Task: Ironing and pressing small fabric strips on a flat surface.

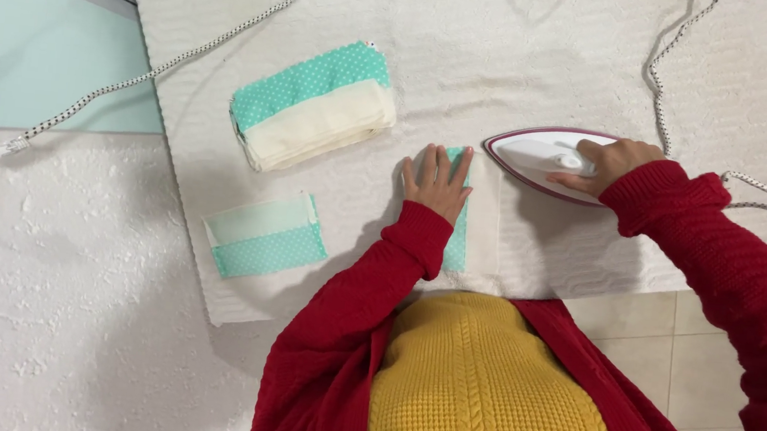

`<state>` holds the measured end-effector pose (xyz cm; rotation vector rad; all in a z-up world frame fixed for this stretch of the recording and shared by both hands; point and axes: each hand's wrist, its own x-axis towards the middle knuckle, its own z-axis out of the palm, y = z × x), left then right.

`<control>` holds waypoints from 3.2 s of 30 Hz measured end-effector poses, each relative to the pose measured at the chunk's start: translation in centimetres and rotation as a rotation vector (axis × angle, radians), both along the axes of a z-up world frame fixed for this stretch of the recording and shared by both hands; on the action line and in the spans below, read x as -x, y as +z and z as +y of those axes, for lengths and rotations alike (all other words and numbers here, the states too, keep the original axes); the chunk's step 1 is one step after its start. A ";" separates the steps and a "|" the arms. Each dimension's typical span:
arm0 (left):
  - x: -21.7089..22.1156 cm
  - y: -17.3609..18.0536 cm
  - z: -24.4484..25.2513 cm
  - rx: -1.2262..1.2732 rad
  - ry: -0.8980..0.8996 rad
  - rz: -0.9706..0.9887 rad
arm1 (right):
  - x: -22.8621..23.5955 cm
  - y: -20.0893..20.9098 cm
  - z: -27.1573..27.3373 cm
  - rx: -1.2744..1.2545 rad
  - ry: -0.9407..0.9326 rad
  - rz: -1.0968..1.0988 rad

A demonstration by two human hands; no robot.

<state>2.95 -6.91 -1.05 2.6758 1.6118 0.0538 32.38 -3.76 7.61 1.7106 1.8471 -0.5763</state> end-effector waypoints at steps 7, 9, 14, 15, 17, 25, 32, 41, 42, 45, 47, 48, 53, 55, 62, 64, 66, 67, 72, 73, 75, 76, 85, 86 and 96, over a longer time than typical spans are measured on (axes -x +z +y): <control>0.1 -0.8 -0.2 -0.053 -0.010 0.032 | 0.0 2.0 0.9 0.032 0.023 -0.065; 0.1 -1.0 -0.1 -0.052 -0.001 0.007 | 0.8 2.2 0.9 0.036 0.011 -0.013; 0.4 -1.1 0.0 -0.023 0.001 -0.024 | 2.0 1.0 1.3 0.050 0.059 -0.005; 0.6 -0.9 -0.2 -0.015 0.001 -0.052 | 2.3 1.1 1.2 0.061 0.078 -0.024; 1.0 -1.5 -0.6 -0.005 0.008 -0.061 | 2.5 1.0 1.3 0.065 0.079 -0.024; 2.5 -0.9 -0.4 0.019 0.061 -0.105 | 3.7 0.3 2.5 0.053 0.103 0.005; 4.2 0.1 0.0 0.013 0.108 -0.113 | 5.1 -0.7 3.5 0.068 0.145 0.021; 5.7 0.4 1.5 0.046 0.201 -0.480 | 6.8 -0.5 4.7 0.079 0.146 0.059; 5.8 0.4 1.7 0.031 0.189 -0.495 | 6.9 -0.8 4.8 0.082 0.136 0.069; 6.2 1.2 1.4 0.064 0.181 -0.566 | 8.3 0.0 5.5 0.111 0.153 0.069; 6.6 0.5 0.4 0.044 0.177 -0.648 | 8.9 -0.4 5.7 0.109 0.135 0.067; 6.8 0.1 0.1 0.026 0.173 -0.732 | 9.2 -0.7 5.8 0.108 0.116 0.064; 6.6 0.3 -0.4 0.001 0.254 -0.874 | 10.0 -0.5 6.2 0.069 0.179 0.104; 6.5 0.1 0.0 -0.036 0.257 -0.860 | 10.5 -0.1 6.5 0.069 0.196 0.099; 6.6 0.6 0.2 -0.042 0.244 -0.912 | 11.7 0.2 6.7 0.106 0.166 0.073; 6.5 0.4 -0.2 -0.050 0.250 -0.924 | 11.8 -0.1 6.6 0.103 0.160 0.070; 6.5 0.4 -0.1 -0.017 0.271 -0.886 | 11.7 -0.4 6.8 0.087 0.201 0.090; 6.6 0.0 0.0 -0.019 0.264 -0.887 | 11.9 -0.2 6.9 0.083 0.196 0.089; 6.7 0.4 -0.2 0.000 0.247 -0.910 | 12.3 -0.2 6.8 0.102 0.178 0.093; 6.6 0.3 -0.2 -0.002 0.245 -0.911 | 12.3 -0.3 6.8 0.100 0.176 0.092; 6.5 0.0 -0.3 -0.033 0.260 -0.876 | 12.4 -0.5 6.7 0.058 0.199 0.103; 6.5 0.2 -0.1 -0.033 0.260 -0.877 | 12.3 -0.6 6.9 0.057 0.199 0.101; 6.7 0.9 -0.3 -0.034 0.242 -0.904 | 12.8 -0.7 7.0 0.060 0.183 0.096; 6.7 1.2 -0.3 -0.030 0.237 -0.896 | 12.8 -0.8 7.0 0.059 0.202 0.104; 6.7 0.9 -0.2 -0.021 0.242 -0.900 | 12.4 0.0 7.0 0.111 0.118 0.068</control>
